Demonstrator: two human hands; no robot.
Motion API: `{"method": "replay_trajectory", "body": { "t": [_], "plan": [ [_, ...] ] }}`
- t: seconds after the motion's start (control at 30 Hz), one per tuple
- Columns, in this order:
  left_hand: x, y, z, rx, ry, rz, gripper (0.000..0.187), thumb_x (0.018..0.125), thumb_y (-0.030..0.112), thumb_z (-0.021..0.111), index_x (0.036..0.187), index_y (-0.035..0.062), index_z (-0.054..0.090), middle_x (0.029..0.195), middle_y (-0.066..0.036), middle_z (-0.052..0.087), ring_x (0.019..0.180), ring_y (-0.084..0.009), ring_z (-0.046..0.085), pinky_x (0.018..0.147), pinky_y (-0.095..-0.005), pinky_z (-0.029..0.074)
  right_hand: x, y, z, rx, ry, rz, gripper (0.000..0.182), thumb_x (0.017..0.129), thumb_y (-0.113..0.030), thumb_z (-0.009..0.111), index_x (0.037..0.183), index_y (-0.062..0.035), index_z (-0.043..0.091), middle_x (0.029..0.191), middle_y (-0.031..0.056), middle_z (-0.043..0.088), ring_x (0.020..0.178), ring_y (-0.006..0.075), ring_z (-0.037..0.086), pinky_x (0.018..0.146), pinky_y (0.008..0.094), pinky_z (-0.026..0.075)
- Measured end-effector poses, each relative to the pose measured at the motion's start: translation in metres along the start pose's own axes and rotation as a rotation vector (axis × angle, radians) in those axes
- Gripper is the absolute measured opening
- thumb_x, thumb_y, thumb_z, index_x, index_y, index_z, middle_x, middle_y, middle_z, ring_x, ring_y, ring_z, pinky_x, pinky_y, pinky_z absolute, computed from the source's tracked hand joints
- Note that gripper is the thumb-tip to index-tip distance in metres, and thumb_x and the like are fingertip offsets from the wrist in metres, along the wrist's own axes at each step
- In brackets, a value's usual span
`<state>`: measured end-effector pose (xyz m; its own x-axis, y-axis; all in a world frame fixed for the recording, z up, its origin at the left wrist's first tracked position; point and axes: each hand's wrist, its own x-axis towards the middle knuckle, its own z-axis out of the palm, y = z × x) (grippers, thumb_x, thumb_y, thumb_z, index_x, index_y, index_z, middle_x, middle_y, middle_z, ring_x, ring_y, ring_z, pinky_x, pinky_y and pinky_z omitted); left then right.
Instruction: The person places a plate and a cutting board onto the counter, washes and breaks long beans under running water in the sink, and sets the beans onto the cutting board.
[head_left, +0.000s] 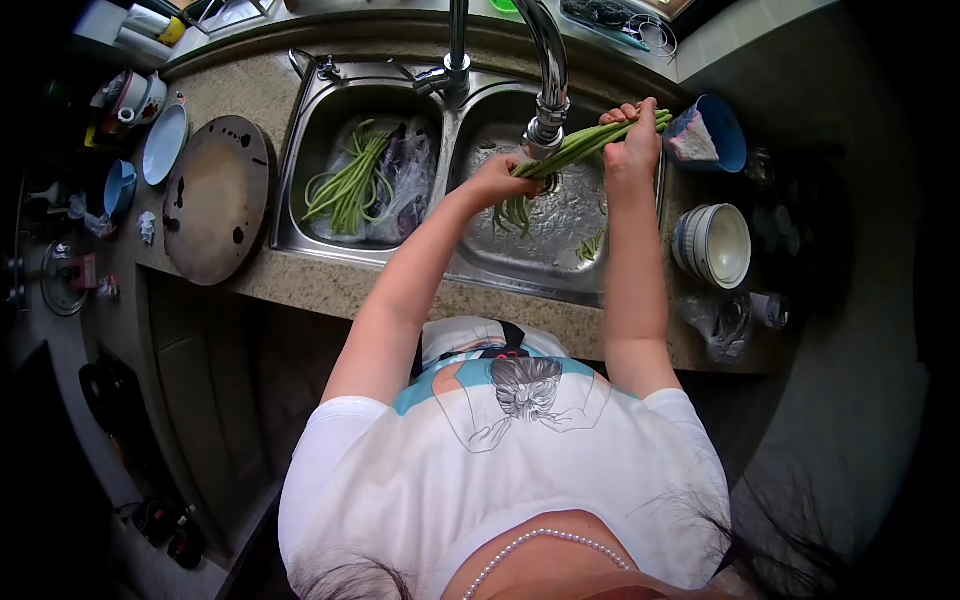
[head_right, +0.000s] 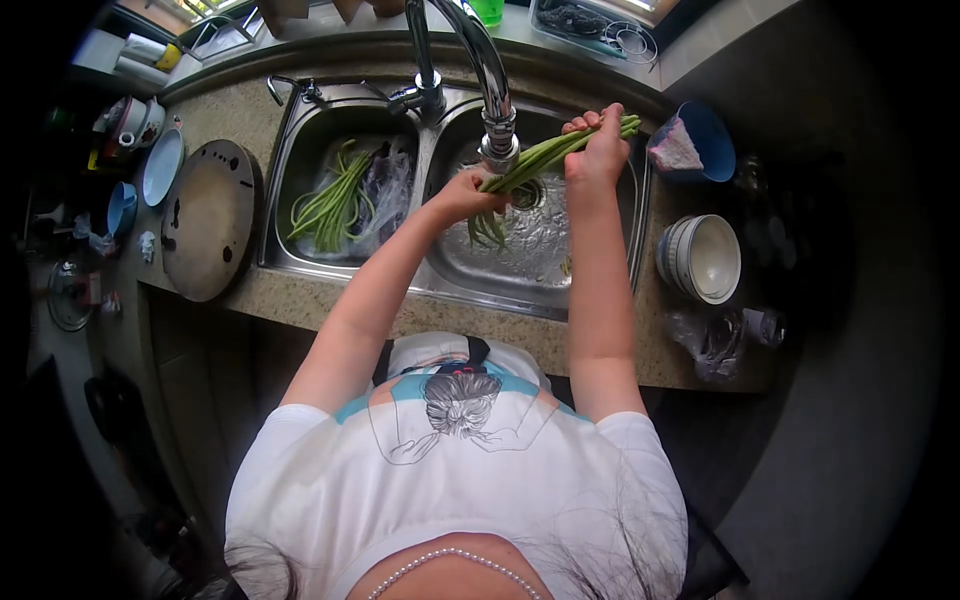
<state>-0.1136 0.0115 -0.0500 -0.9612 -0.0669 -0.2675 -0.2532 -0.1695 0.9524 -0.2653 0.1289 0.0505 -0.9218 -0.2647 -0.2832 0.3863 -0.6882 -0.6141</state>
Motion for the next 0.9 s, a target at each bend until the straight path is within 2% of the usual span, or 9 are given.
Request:
{"method": "replay_trajectory", "body": {
  "t": [0.03, 0.27, 0.33, 0.4, 0.47, 0.53, 0.63, 0.73, 0.9],
  "plan": [
    [-0.001, 0.001, 0.000, -0.004, 0.012, 0.008, 0.014, 0.071, 0.010, 0.071, 0.080, 0.0036, 0.064, 0.072, -0.002, 0.062, 0.064, -0.0093, 0.056, 0.064, -0.0238, 0.045, 0.002, -0.003, 0.001, 0.004, 0.025, -0.001, 0.027, 0.090, -0.031, 0.051, 0.073, -0.0124, 0.042, 0.059, -0.0008, 0.040, 0.052, 0.0123, 0.038, 0.050, 0.0287, 0.035],
    [0.016, -0.030, -0.007, 0.008, -0.005, 0.010, 0.014, 0.076, 0.015, 0.069, 0.081, 0.0041, 0.062, 0.068, 0.001, 0.058, 0.063, -0.0077, 0.054, 0.062, -0.0225, 0.043, 0.015, -0.041, -0.013, 0.077, -0.049, 0.007, 0.027, 0.091, -0.032, 0.049, 0.073, -0.0133, 0.042, 0.059, -0.0011, 0.039, 0.052, 0.0121, 0.037, 0.051, 0.0280, 0.035],
    [0.015, -0.034, -0.013, 0.026, -0.037, 0.006, 0.013, 0.077, 0.015, 0.068, 0.079, 0.0043, 0.061, 0.067, 0.001, 0.057, 0.062, -0.0075, 0.053, 0.059, -0.0231, 0.041, 0.012, -0.066, -0.003, -0.003, -0.047, -0.130, 0.028, 0.091, -0.031, 0.048, 0.071, -0.0130, 0.042, 0.058, -0.0010, 0.038, 0.052, 0.0117, 0.037, 0.052, 0.0275, 0.035],
    [0.019, -0.026, -0.013, 0.047, -0.074, 0.000, 0.013, 0.077, 0.016, 0.067, 0.078, 0.0044, 0.060, 0.066, 0.001, 0.057, 0.062, -0.0074, 0.052, 0.057, -0.0234, 0.041, 0.009, -0.077, -0.007, -0.015, -0.115, -0.123, 0.027, 0.091, -0.030, 0.049, 0.072, -0.0125, 0.043, 0.059, -0.0009, 0.038, 0.053, 0.0114, 0.037, 0.053, 0.0273, 0.035],
    [0.016, -0.001, -0.006, 0.016, -0.067, 0.027, 0.016, 0.077, 0.013, 0.066, 0.088, 0.0045, 0.059, 0.065, 0.002, 0.054, 0.059, -0.0075, 0.049, 0.057, -0.0235, 0.041, 0.003, -0.086, -0.004, 0.005, -0.117, -0.141, 0.026, 0.091, -0.029, 0.050, 0.072, -0.0123, 0.043, 0.059, -0.0010, 0.039, 0.053, 0.0113, 0.037, 0.053, 0.0273, 0.035],
    [0.017, 0.007, 0.002, 0.019, -0.064, 0.018, 0.016, 0.078, 0.014, 0.066, 0.088, 0.0047, 0.058, 0.062, 0.001, 0.052, 0.055, -0.0080, 0.048, 0.052, -0.0238, 0.039, -0.003, -0.095, 0.001, 0.034, -0.126, -0.187, 0.024, 0.090, -0.028, 0.051, 0.073, -0.0121, 0.044, 0.061, -0.0011, 0.039, 0.053, 0.0111, 0.036, 0.054, 0.0271, 0.035],
    [0.024, 0.009, 0.013, 0.026, 0.040, 0.054, 0.017, 0.077, 0.016, 0.066, 0.087, 0.0057, 0.056, 0.059, 0.001, 0.049, 0.047, -0.0078, 0.042, 0.043, -0.0255, 0.033, -0.010, -0.104, 0.006, 0.004, -0.151, -0.216, 0.024, 0.090, -0.029, 0.052, 0.074, -0.0122, 0.044, 0.061, -0.0012, 0.039, 0.054, 0.0110, 0.036, 0.054, 0.0269, 0.035],
    [0.025, 0.020, 0.019, -0.080, -0.028, 0.052, 0.017, 0.077, 0.015, 0.066, 0.086, 0.0064, 0.054, 0.059, 0.001, 0.049, 0.047, -0.0075, 0.041, 0.043, -0.0254, 0.032, -0.009, -0.114, 0.006, 0.012, -0.120, -0.250, 0.024, 0.090, -0.028, 0.051, 0.074, -0.0121, 0.044, 0.061, -0.0011, 0.039, 0.054, 0.0109, 0.036, 0.054, 0.0265, 0.035],
    [0.017, 0.037, 0.019, -0.040, -0.037, 0.021, 0.018, 0.076, 0.014, 0.066, 0.085, 0.0058, 0.053, 0.061, 0.000, 0.050, 0.048, -0.0086, 0.043, 0.044, -0.0260, 0.034, -0.004, -0.131, 0.005, -0.012, -0.143, -0.289, 0.024, 0.090, -0.028, 0.051, 0.074, -0.0117, 0.044, 0.060, -0.0009, 0.038, 0.053, 0.0111, 0.036, 0.053, 0.0264, 0.034]
  ]
}}
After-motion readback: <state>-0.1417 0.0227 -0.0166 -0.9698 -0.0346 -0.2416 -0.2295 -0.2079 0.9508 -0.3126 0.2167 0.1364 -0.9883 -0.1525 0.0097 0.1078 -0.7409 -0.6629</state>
